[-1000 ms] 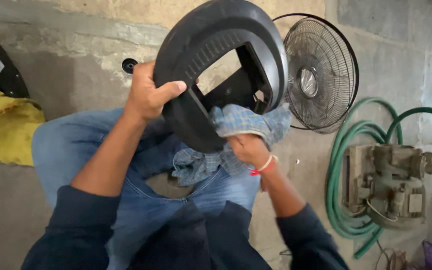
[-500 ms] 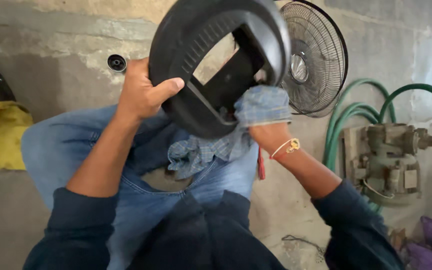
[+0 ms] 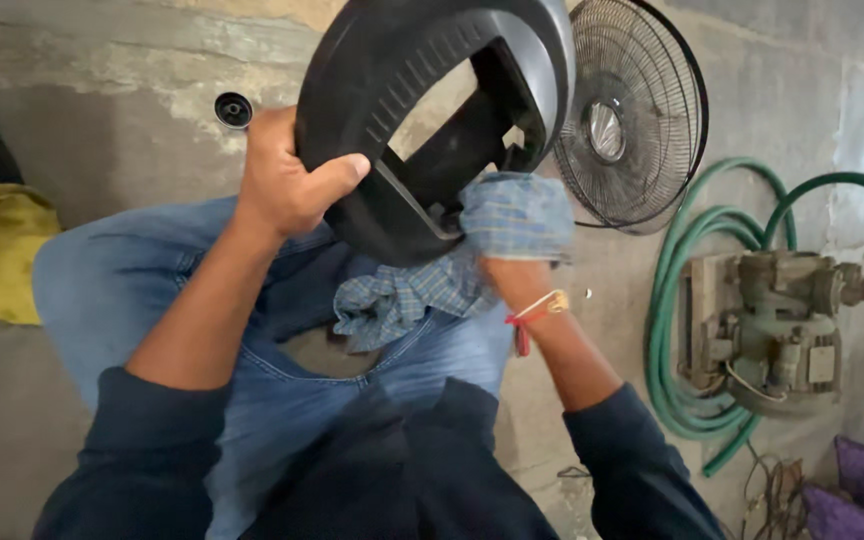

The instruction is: The person uses a red tool to scrape a black circular frame, then wipes the frame with a blue checkered cloth. They proceed to wipe a small black cap and a larger black plastic fan cover with the same cloth.

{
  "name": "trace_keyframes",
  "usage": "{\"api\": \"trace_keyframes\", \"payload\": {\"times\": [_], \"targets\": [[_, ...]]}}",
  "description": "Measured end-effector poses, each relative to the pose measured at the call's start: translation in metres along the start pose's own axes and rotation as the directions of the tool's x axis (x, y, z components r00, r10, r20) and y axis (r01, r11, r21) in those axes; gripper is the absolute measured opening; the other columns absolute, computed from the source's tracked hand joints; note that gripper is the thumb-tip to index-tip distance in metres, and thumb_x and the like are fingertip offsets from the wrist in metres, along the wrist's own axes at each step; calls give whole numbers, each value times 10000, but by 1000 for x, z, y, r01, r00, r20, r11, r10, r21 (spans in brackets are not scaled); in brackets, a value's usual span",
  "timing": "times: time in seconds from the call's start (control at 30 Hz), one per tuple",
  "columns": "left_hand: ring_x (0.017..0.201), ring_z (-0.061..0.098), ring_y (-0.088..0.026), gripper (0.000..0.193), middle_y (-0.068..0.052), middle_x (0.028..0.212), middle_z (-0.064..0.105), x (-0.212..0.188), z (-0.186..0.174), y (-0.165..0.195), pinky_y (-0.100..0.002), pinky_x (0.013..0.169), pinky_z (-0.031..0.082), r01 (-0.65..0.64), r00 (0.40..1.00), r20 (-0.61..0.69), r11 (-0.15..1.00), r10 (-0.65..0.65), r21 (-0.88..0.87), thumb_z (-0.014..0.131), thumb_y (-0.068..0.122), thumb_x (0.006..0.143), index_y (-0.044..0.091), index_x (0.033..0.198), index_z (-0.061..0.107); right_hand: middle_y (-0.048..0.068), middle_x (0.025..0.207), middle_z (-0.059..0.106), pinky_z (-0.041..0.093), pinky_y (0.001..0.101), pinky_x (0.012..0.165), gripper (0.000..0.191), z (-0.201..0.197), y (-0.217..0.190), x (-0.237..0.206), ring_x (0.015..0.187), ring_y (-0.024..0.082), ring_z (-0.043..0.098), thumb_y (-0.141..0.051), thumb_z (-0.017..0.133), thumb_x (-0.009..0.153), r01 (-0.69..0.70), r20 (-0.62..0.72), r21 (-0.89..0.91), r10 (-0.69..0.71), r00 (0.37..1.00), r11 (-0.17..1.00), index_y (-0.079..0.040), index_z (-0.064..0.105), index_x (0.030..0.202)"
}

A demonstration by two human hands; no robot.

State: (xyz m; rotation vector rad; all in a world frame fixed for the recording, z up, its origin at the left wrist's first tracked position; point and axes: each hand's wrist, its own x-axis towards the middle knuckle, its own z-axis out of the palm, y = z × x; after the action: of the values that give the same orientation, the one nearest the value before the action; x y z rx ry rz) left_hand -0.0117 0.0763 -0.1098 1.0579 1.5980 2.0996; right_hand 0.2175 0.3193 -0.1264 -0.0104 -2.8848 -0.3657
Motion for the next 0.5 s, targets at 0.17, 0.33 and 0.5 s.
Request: {"api": "trace_keyframes", "payload": {"times": [0.17, 0.33, 0.5], "targets": [[655, 605, -144, 273, -73, 795, 646, -1, 4, 1, -293, 652, 489, -91, 996, -1, 993, 91, 76, 739, 216, 860, -13, 995, 677, 196, 1229, 686, 426, 560, 1063, 465, 5, -6, -5, 1187, 428, 607, -103, 630, 714, -40, 111, 214, 16, 994, 976, -77, 737, 1167], [609, 626, -181, 253, -81, 770, 631, -3, 3, 6, -297, 610, 470, -143, 990, 18, 984, 142, 108, 736, 232, 852, 8, 945, 667, 185, 1230, 681, 437, 550, 1076, 430, -4, -34, -1, 1176, 411, 626, -67, 611, 775, -5, -20, 316, 12, 1000, 949, -57, 729, 1188], [612, 605, -197, 298, -85, 783, 615, -6, 1, 5, -303, 615, 474, -160, 987, 37, 979, 157, 125, 748, 231, 844, -10, 997, 661, 124, 1112, 769, 549, 407, 982, 248, -31, -53, 21, 1082, 307, 732, -43, 599, 922, -464, 291, 675, 371, 882, 574, -96, 751, 1110]]}}
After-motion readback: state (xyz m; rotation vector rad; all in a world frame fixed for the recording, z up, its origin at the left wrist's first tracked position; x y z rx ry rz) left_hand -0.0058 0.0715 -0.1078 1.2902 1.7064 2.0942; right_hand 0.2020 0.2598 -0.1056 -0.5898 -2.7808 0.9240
